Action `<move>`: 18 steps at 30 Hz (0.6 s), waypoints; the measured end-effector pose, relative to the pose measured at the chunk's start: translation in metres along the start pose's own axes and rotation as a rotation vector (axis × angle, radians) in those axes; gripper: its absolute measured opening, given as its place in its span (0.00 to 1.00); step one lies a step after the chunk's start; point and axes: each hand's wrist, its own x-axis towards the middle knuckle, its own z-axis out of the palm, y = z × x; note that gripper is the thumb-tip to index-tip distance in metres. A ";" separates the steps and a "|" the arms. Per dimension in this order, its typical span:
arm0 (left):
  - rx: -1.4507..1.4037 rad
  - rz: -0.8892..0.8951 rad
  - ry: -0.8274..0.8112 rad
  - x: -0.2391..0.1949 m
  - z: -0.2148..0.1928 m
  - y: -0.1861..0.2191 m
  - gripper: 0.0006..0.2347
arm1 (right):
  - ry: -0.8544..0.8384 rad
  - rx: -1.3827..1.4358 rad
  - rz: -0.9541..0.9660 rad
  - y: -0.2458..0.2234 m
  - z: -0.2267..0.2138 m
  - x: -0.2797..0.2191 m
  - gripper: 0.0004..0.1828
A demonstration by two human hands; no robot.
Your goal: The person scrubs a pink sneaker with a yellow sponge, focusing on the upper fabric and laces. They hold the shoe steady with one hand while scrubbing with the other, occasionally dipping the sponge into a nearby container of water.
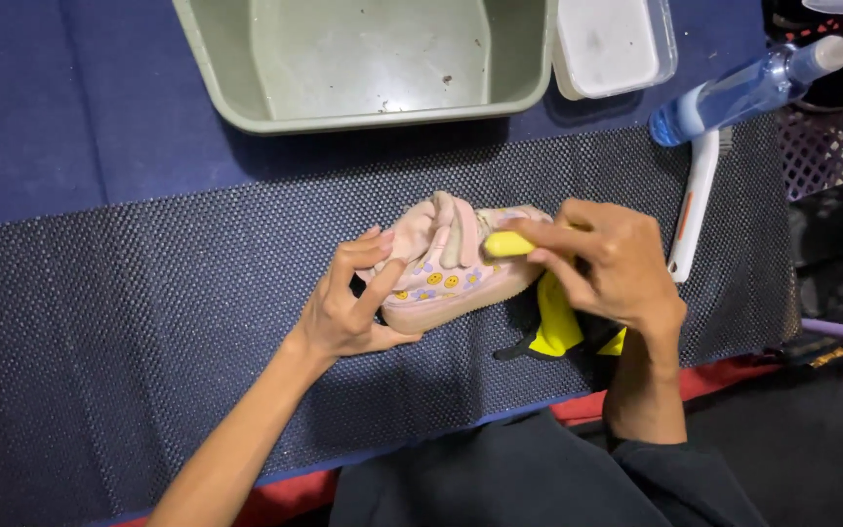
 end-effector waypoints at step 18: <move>0.014 0.022 -0.001 -0.003 -0.001 -0.001 0.31 | -0.166 0.126 -0.015 0.022 -0.022 0.024 0.17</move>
